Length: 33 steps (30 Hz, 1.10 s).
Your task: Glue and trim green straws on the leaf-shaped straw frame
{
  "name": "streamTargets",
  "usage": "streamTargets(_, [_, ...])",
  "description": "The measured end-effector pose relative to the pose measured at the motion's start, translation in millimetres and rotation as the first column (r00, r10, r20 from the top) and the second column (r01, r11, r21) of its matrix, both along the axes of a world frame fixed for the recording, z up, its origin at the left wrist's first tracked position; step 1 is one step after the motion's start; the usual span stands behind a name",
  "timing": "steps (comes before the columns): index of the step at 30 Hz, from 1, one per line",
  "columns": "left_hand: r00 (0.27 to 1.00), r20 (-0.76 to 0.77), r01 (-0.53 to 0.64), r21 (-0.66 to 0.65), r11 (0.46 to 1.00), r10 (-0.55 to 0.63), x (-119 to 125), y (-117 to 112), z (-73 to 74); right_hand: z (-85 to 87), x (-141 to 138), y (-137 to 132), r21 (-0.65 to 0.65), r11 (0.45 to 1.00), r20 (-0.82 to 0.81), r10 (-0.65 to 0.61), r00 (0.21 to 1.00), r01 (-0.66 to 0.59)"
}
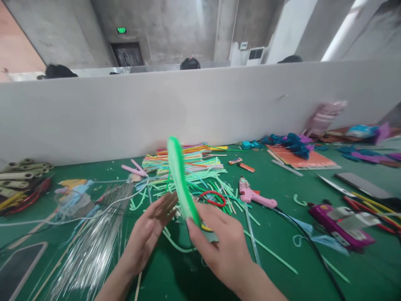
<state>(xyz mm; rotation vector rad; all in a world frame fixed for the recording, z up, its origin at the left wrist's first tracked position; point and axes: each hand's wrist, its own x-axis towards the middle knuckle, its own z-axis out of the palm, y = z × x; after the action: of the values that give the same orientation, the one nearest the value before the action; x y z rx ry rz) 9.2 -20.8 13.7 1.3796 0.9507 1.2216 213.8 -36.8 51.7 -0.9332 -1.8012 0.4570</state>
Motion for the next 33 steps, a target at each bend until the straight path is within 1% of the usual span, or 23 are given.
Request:
streamTargets(2, [0.991, 0.134, 0.016, -0.087, 0.996, -0.005, 1, -5, 1.0, -7.7, -7, -5, 0.166, 0.986, 0.164, -0.002, 0.987, -0.026])
streamTargets(3, [0.983, 0.182, 0.022, -0.131, 0.991, 0.002, 2, -7, 2.0, -11.7, -11, -7, 0.219, 0.975, 0.235, -0.016, 0.972, -0.037])
streamTargets(5, [0.967, 0.253, 0.024, -0.212, 0.977, 0.031, 1, -6, 5.0, -17.8, -17, -9, 0.262, 0.964, 0.314, -0.054, 0.948, -0.032])
streamTargets(7, [0.951, 0.303, 0.026, -0.282, 0.959, 0.064, 1, -2, 7.5, -20.1, -19, -9, 0.23, 0.973, 0.33, -0.045, 0.943, -0.033])
streamTargets(10, [0.934, 0.342, 0.032, -0.373, 0.927, 0.106, 2, 6, 7.2, -18.0, -11, -5, 0.156, 0.986, 0.292, 0.009, 0.956, -0.057])
streamTargets(12, [0.925, 0.354, 0.026, -0.419, 0.907, 0.137, 2, 8, 4.0, -16.1, -1, -1, 0.138, 0.99, 0.24, -0.029, 0.97, -0.005])
streamTargets(13, [0.922, 0.356, 0.022, -0.44, 0.898, 0.152, 2, 8, 2.1, -15.9, 5, 1, 0.126, 0.991, 0.205, -0.078, 0.976, 0.053])
streamTargets(15, [0.92, 0.35, 0.016, -0.478, 0.878, 0.174, 2, 7, -1.0, -17.0, 16, 6, 0.053, 0.977, 0.117, -0.211, 0.971, 0.206])
streamTargets(16, [0.922, 0.343, 0.015, -0.495, 0.869, 0.179, 2, 5, -2.0, -18.1, 20, 8, -0.02, 0.963, 0.064, -0.268, 0.961, 0.269])
streamTargets(17, [0.926, 0.332, 0.015, -0.511, 0.86, 0.181, 3, 3, -2.6, -19.2, 23, 9, -0.116, 0.946, 0.005, -0.304, 0.953, 0.303])
streamTargets(18, [0.931, 0.319, 0.017, -0.524, 0.852, 0.177, 3, 1, -2.8, -20.0, 26, 11, -0.221, 0.928, -0.068, -0.322, 0.944, 0.3])
streamTargets(19, [0.938, 0.302, 0.019, -0.534, 0.845, 0.17, 4, -1, -2.9, -20.5, 27, 12, -0.328, 0.909, -0.151, -0.319, 0.936, 0.257])
streamTargets(21, [0.955, 0.258, 0.018, -0.546, 0.837, 0.148, 7, -5, -3.6, -20.4, 28, 12, -0.506, 0.858, -0.325, -0.283, 0.902, 0.087])
streamTargets(23, [0.971, 0.196, -0.006, -0.547, 0.837, 0.135, 10, -8, -5.9, -19.6, 26, 12, -0.598, 0.797, -0.462, -0.26, 0.848, -0.081])
streamTargets(24, [0.978, 0.158, -0.031, -0.541, 0.841, 0.138, 11, -8, -7.5, -19.5, 26, 13, -0.615, 0.777, -0.504, -0.259, 0.824, -0.131])
streamTargets(25, [0.982, 0.118, -0.065, -0.525, 0.849, 0.148, 12, -7, -9.3, -19.8, 25, 13, -0.618, 0.771, -0.531, -0.265, 0.805, -0.154])
streamTargets(27, [0.983, 0.034, -0.147, -0.46, 0.876, 0.183, 11, -4, -12.4, -21.9, 26, 15, -0.603, 0.784, -0.564, -0.287, 0.774, -0.148])
streamTargets(30, [0.955, -0.078, -0.297, -0.291, 0.909, 0.287, 5, 5, -12.7, -28.1, 28, 19, -0.599, 0.789, -0.586, -0.315, 0.746, -0.137])
streamTargets(33, [0.9, -0.161, -0.423, -0.107, 0.9, 0.404, -4, 14, -8.8, -35.0, 29, 22, -0.607, 0.78, -0.588, -0.312, 0.746, -0.152])
